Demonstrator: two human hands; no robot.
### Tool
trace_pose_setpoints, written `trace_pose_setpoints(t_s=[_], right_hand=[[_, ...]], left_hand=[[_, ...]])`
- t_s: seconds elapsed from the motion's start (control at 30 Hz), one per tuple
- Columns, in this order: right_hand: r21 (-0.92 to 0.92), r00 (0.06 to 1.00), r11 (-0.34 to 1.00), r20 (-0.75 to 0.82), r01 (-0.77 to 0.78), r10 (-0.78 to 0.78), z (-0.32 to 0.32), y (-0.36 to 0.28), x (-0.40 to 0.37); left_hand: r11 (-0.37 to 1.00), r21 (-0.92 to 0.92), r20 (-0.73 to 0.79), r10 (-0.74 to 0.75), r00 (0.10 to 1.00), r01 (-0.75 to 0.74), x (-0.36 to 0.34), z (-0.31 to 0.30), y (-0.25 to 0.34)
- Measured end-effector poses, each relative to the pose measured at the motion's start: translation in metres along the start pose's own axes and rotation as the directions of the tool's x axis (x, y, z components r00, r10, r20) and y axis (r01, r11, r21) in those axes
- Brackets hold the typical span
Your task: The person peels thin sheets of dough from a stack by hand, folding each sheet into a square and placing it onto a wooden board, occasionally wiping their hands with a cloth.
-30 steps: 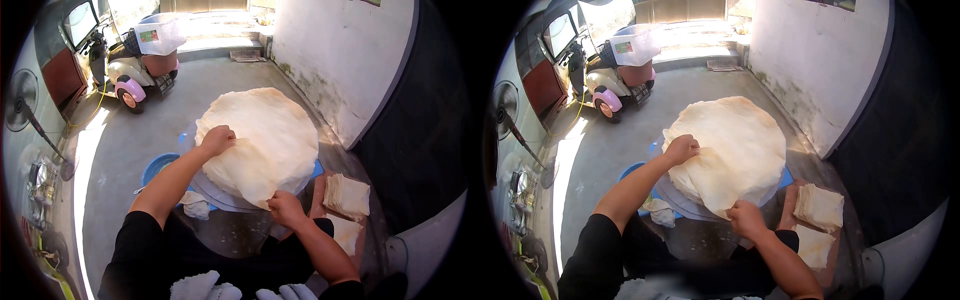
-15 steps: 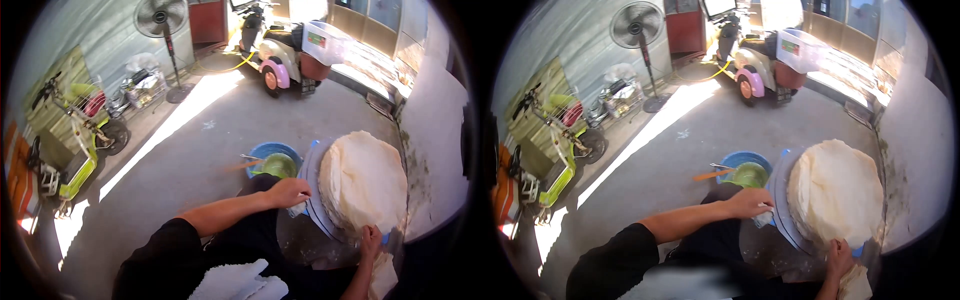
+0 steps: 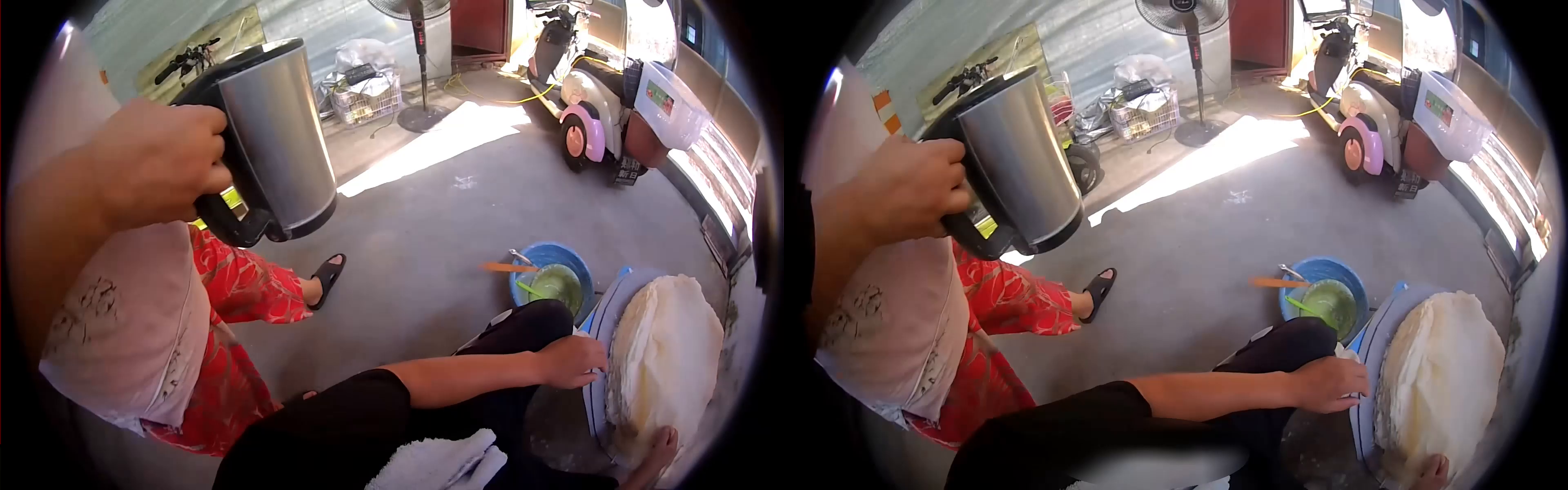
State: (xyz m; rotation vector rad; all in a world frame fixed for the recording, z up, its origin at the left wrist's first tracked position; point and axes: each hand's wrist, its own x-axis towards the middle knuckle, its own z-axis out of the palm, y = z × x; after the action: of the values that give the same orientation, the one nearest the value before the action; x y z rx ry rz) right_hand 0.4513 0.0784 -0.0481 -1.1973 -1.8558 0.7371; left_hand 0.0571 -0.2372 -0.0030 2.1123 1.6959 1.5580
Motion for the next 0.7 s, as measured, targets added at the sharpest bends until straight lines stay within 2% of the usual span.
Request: trace_pose_setpoints(t_s=[0.03,0.1,0.13,0.17,0.2,0.23,0.27,0.3,0.33,0.4,0.43,0.5,0.53,0.57,0.63,0.67,0.7], right_hand=[[0.012,0.999,1.000,-0.040,-0.007,0.007,0.006,-0.015,-0.006],[-0.107,1.000,0.994,0.022,0.012,-0.009,-0.002,-0.073,-0.031],[-0.064,0.999,0.997,-0.016,-0.040,0.040,0.004,-0.094,-0.041],[-0.103,0.999,0.993,-0.023,-0.049,0.047,0.006,-0.104,-0.047],[0.029,0.997,0.996,0.010,-0.079,0.079,0.013,-0.130,-0.061],[0.041,0.997,0.996,-0.017,-0.080,0.081,0.018,-0.135,-0.069],[-0.034,0.999,0.998,-0.027,-0.043,0.042,0.021,-0.146,-0.076],[-0.064,0.998,0.996,0.008,-0.061,0.062,0.020,-0.147,-0.082],[-0.054,0.999,0.998,-0.028,-0.030,0.028,0.024,-0.135,-0.087],[-0.069,0.999,0.997,0.000,-0.040,0.040,0.025,-0.139,-0.095],[-0.072,0.998,0.996,-0.029,-0.061,0.059,0.024,-0.137,-0.103],[-0.141,0.995,0.988,0.061,-0.067,0.076,0.021,-0.144,-0.107],[-0.062,0.998,0.997,0.053,-0.038,0.042,0.023,-0.143,-0.109],[-0.067,0.998,0.997,0.041,-0.046,0.049,0.025,-0.138,-0.110],[-0.133,0.995,0.990,0.092,0.041,-0.029,0.026,-0.132,-0.111],[-0.141,0.996,0.989,0.084,0.036,-0.024,0.024,-0.136,-0.111],[-0.188,0.991,0.979,0.122,0.078,-0.055,0.023,-0.144,-0.111]], left_hand=[[0.999,-0.003,0.022,0.037,0.999,-0.037,0.010,-0.005,-0.002],[0.993,-0.112,0.076,-0.034,0.997,0.043,0.029,0.005,0.007],[0.996,-0.092,0.069,-0.008,0.998,0.014,0.042,0.009,0.001],[0.995,-0.099,0.072,0.013,0.997,-0.006,0.052,0.019,-0.007],[0.995,-0.096,0.078,0.024,0.997,-0.017,0.065,0.020,-0.012],[0.999,-0.051,0.096,0.014,0.995,-0.010,0.080,0.022,-0.018],[0.997,-0.069,0.094,0.041,0.995,-0.035,0.100,0.018,-0.021],[0.998,-0.060,0.106,0.008,0.994,-0.001,0.117,0.022,-0.027],[0.998,-0.065,0.101,0.002,0.995,0.004,0.133,0.028,-0.040],[0.996,0.012,0.198,-0.086,0.976,0.085,0.165,0.039,-0.051],[0.998,-0.004,0.222,-0.064,0.973,0.067,0.176,0.052,-0.054],[0.994,0.016,0.318,-0.109,0.942,0.110,0.201,0.070,-0.065],[0.993,0.026,0.404,-0.113,0.908,0.112,0.212,0.082,-0.071],[0.994,0.015,0.412,-0.101,0.906,0.104,0.217,0.097,-0.077],[0.989,0.131,0.543,-0.015,0.840,-0.067,0.227,0.131,-0.086],[0.985,0.168,0.619,-0.067,0.782,-0.048,0.232,0.145,-0.088],[0.986,0.158,0.624,-0.058,0.780,-0.053,0.234,0.158,-0.094]])
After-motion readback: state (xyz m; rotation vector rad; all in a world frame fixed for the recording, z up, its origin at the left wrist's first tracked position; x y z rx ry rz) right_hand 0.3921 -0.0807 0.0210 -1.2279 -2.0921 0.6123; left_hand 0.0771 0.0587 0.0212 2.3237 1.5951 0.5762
